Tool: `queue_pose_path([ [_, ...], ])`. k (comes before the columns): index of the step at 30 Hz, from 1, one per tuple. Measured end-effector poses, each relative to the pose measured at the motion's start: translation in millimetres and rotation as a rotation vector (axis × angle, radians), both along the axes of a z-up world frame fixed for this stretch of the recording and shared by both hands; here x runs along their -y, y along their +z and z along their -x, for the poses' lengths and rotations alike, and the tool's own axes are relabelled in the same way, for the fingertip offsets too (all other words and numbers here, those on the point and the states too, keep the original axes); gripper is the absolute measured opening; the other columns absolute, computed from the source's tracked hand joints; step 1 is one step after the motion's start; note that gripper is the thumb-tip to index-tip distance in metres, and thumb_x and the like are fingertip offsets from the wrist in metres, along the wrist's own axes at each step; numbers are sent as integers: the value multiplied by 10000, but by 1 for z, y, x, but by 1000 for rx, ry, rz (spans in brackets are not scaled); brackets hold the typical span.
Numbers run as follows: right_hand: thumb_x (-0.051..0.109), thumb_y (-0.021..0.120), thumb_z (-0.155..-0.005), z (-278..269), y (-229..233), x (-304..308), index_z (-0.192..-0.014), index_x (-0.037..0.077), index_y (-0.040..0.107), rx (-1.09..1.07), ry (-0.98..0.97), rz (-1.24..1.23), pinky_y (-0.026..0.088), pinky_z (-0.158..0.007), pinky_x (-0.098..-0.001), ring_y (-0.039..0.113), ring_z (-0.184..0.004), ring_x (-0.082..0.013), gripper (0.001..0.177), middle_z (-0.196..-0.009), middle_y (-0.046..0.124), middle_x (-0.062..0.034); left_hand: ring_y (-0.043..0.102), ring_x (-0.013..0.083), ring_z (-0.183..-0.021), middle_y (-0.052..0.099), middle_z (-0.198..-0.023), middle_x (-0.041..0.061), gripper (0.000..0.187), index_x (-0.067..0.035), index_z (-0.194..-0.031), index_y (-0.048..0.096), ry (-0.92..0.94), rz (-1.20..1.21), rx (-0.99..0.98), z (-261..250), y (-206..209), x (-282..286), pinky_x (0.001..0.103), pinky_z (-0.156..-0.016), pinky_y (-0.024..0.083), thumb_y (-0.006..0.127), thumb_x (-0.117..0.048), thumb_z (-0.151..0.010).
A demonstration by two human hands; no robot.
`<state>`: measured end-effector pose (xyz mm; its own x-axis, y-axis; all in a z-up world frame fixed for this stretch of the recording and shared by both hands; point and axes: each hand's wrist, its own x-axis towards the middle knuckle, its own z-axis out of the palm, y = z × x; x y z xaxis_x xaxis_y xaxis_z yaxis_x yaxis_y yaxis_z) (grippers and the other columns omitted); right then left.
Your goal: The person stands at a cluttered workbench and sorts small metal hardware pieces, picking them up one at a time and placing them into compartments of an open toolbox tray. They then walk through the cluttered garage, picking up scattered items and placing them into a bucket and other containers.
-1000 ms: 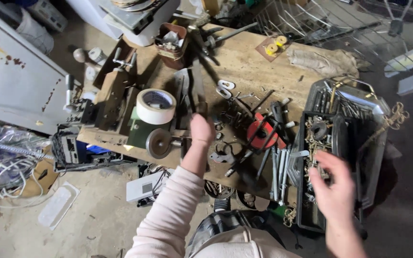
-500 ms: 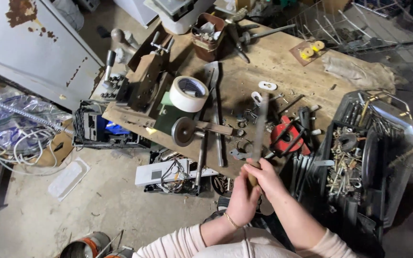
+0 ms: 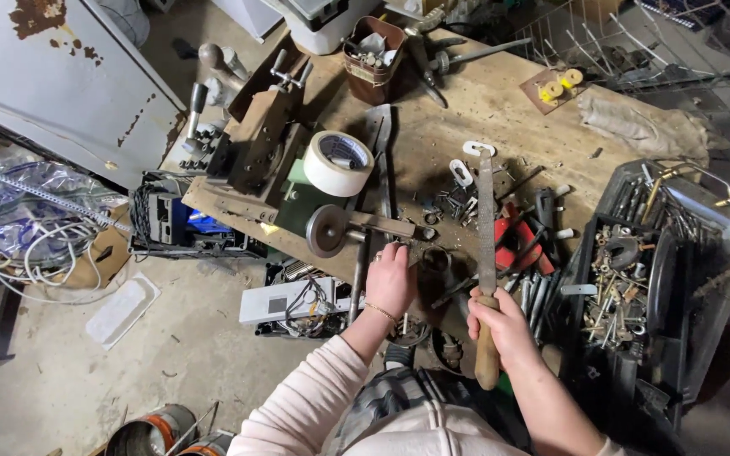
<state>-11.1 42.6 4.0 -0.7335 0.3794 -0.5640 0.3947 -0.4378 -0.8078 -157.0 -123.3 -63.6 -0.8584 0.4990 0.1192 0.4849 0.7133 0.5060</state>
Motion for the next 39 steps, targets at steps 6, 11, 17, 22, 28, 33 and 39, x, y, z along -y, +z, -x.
queue_pose_path([
  [6,37,594,-938,-14,12,-8,-1102,-25,560,33,87,-101,397,-555,-348,485,-495,-230,179,-560,505,-148,681,337,-941,675,-1089,155,200,-8,-1067,668,153,-229,156,-35,24,45,450,-829,593,696,-82,-883],
  [11,30,579,-937,3,16,0,-1146,-14,553,155,150,-210,408,-576,-361,488,-520,-244,215,-556,506,-136,650,249,-1005,623,-1126,117,277,-41,-1119,624,343,-233,227,-31,10,91,366,-919,576,738,-157,-895],
  [17,125,708,-875,33,-24,14,-1153,51,666,247,336,-480,518,-566,-334,656,-480,-245,290,-527,643,-111,593,415,-1258,583,-1293,198,597,-106,-1299,460,475,-173,655,-22,-55,106,521,-1104,487,786,-374,-877],
  [22,202,719,-866,62,-12,28,-1127,125,691,306,445,-546,522,-548,-301,678,-491,-216,274,-529,658,-74,643,419,-1229,689,-1268,238,405,-123,-1271,501,491,-142,819,-24,-83,87,521,-1060,540,657,-348,-972],
  [28,177,698,-869,81,0,36,-1166,34,680,304,442,-564,545,-584,-316,684,-523,-224,330,-547,659,-105,701,433,-1080,703,-1090,233,294,-96,-1116,454,333,-41,721,-51,-48,45,527,-935,597,671,-190,-942],
  [33,171,715,-844,83,-11,27,-1152,38,682,301,394,-585,541,-571,-317,677,-510,-225,337,-531,646,-108,713,406,-1030,637,-1052,199,353,-26,-1145,471,316,65,521,-42,-64,28,461,-839,634,689,-185,-917],
  [39,184,704,-844,84,-3,18,-1146,36,686,313,384,-615,532,-563,-307,668,-501,-210,337,-530,641,-107,722,425,-928,603,-1019,160,410,-58,-1093,470,356,119,378,-18,-64,7,473,-812,636,741,-286,-887],
])
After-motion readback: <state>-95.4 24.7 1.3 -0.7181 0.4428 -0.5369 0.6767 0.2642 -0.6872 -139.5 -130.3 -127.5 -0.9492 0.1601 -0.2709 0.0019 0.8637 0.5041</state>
